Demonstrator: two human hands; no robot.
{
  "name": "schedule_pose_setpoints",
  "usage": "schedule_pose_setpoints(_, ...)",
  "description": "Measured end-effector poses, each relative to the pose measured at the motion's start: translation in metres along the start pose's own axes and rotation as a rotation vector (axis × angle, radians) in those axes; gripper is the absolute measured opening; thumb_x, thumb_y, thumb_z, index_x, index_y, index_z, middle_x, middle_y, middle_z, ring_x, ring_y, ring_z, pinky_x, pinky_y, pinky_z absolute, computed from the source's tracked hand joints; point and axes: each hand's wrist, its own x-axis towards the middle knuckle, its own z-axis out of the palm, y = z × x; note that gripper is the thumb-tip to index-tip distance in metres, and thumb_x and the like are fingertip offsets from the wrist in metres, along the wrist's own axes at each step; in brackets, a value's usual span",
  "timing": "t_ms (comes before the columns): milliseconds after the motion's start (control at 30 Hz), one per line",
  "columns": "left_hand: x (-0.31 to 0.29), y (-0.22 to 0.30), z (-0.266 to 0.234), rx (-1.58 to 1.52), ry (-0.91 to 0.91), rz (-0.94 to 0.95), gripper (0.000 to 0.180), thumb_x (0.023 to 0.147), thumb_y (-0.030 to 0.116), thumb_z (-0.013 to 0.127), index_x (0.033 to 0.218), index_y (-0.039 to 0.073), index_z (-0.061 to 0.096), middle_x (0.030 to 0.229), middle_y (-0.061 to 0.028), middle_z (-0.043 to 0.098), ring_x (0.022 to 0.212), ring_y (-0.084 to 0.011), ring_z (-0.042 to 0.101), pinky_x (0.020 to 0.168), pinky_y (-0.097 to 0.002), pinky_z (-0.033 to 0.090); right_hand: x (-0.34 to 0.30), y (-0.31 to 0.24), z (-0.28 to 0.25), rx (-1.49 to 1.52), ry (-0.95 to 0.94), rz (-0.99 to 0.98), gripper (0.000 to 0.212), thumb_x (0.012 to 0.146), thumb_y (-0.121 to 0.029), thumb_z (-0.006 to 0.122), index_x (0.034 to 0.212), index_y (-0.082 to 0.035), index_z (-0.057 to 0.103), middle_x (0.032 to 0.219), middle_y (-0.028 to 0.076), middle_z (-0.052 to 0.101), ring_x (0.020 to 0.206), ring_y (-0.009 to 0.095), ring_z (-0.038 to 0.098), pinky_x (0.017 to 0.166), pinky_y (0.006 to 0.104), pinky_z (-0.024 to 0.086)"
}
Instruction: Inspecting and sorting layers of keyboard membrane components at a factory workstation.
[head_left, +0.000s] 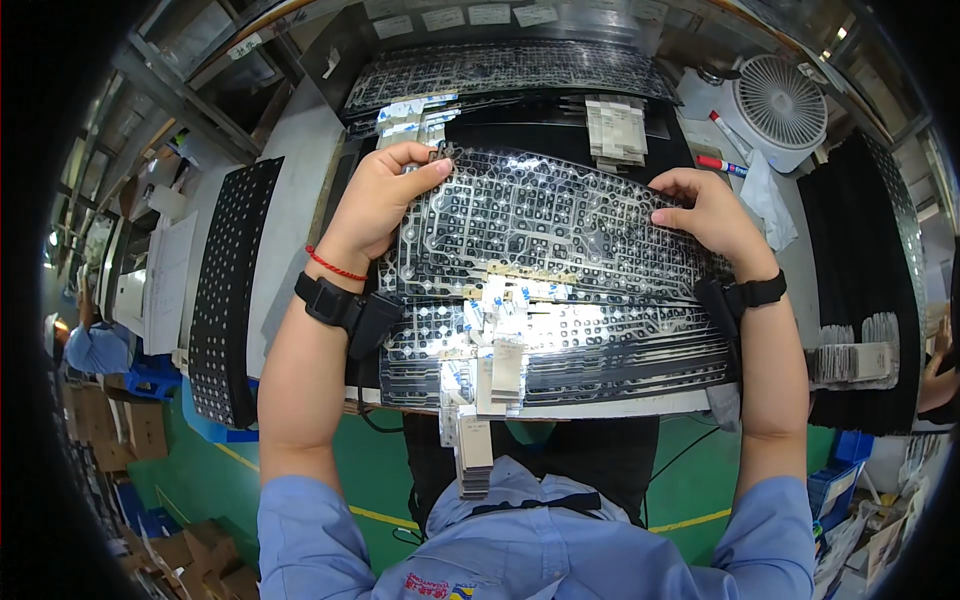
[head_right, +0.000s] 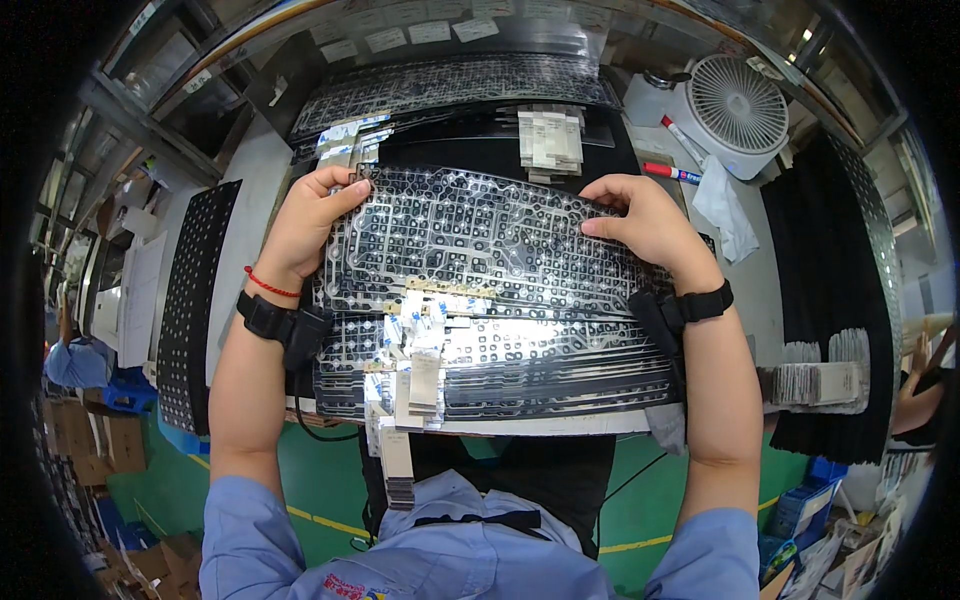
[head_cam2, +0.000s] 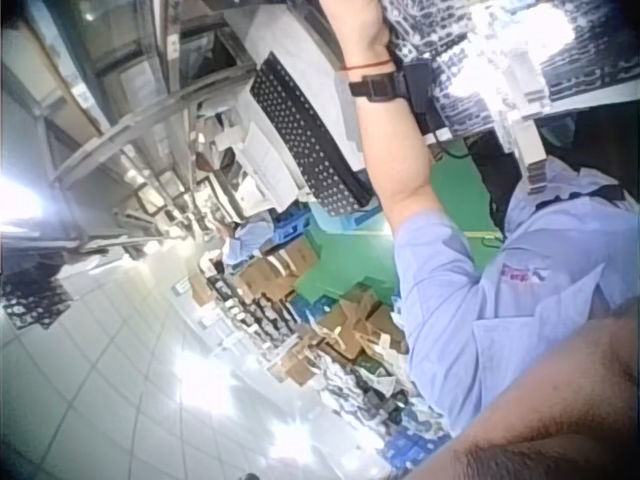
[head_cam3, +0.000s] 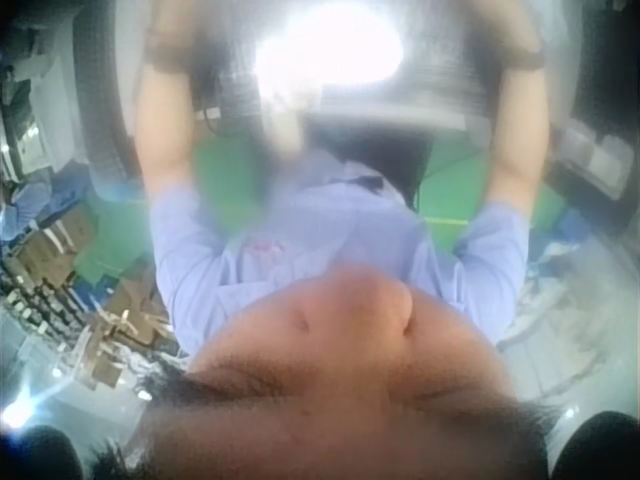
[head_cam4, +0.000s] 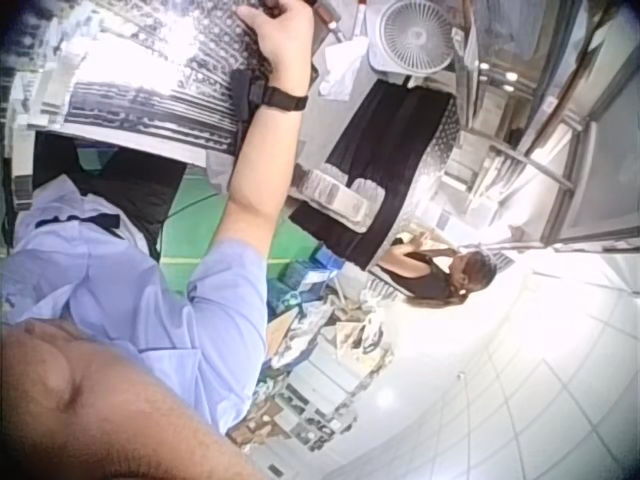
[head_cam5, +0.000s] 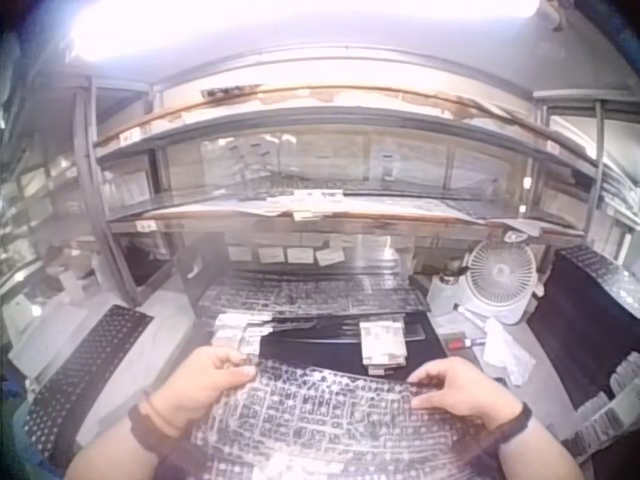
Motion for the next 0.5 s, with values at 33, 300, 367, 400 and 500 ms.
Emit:
schedule_pose_setpoints(33, 0.0, -0.002, -0.003, -0.001, -0.004, 0.003, 0.008, 0.096, 0.009, 0.07, 0.101, 0.003, 0.07, 0.092, -0.0021, 0.073, 0.082, -0.0064, 0.067, 0.073, -0.0214, 0.055, 0.0, 0.0, 0.0, 0.007, -0.005, -0.007, 0.031, 0.081, 0.001, 0.078, 0.111, 0.002, 0.069, 0.097, 0.005, 0.071, 0.088, 0.012, 0.065, 0.085, 0.0278, 0.052)
schedule_pose_setpoints(300, 0.004, -0.005, -0.01, -0.104, -0.042, 0.004, 0.027, 0.101, 0.01, 0.061, 0.126, -0.001, 0.062, 0.109, -0.006, 0.072, 0.094, -0.0099, 0.068, 0.081, -0.0241, 0.055, 0.001, 0.006, -0.003, 0.037, -0.029, -0.041, 0.038, 0.081, -0.002, 0.079, 0.118, 0.002, 0.068, 0.104, 0.007, 0.071, 0.096, 0.014, 0.064, 0.09, 0.0285, 0.051)
schedule_pose_setpoints(367, 0.001, -0.001, -0.011, -0.133, -0.11, -0.019, 0.035, 0.102, 0.008, 0.057, 0.136, -0.002, 0.055, 0.116, -0.0078, 0.07, 0.1, -0.0116, 0.066, 0.087, -0.0253, 0.054, -0.001, 0.001, 0.0, 0.018, -0.004, -0.012, 0.04, 0.081, -0.006, 0.08, 0.118, 0.002, 0.068, 0.105, 0.007, 0.071, 0.097, 0.015, 0.064, 0.09, 0.0285, 0.05)
schedule_pose_setpoints(400, -0.001, 0.003, -0.012, -0.147, -0.144, -0.029, 0.039, 0.102, 0.007, 0.055, 0.14, -0.002, 0.051, 0.12, -0.0087, 0.069, 0.104, -0.0125, 0.066, 0.09, -0.026, 0.054, -0.002, -0.001, 0.0, 0.008, 0.009, 0.001, 0.041, 0.081, -0.008, 0.081, 0.119, 0.002, 0.069, 0.106, 0.007, 0.072, 0.098, 0.015, 0.064, 0.091, 0.0285, 0.05)
schedule_pose_setpoints(500, -0.005, 0.01, -0.01, -0.172, -0.26, -0.041, 0.044, 0.102, 0.003, 0.052, 0.146, -0.003, 0.045, 0.128, -0.0099, 0.065, 0.11, -0.0133, 0.064, 0.096, -0.0277, 0.053, 0.0, 0.003, -0.001, -0.096, 0.073, -0.028, 0.042, 0.08, -0.013, 0.083, 0.118, 0.001, 0.07, 0.104, 0.007, 0.072, 0.095, 0.015, 0.064, 0.088, 0.0288, 0.05)
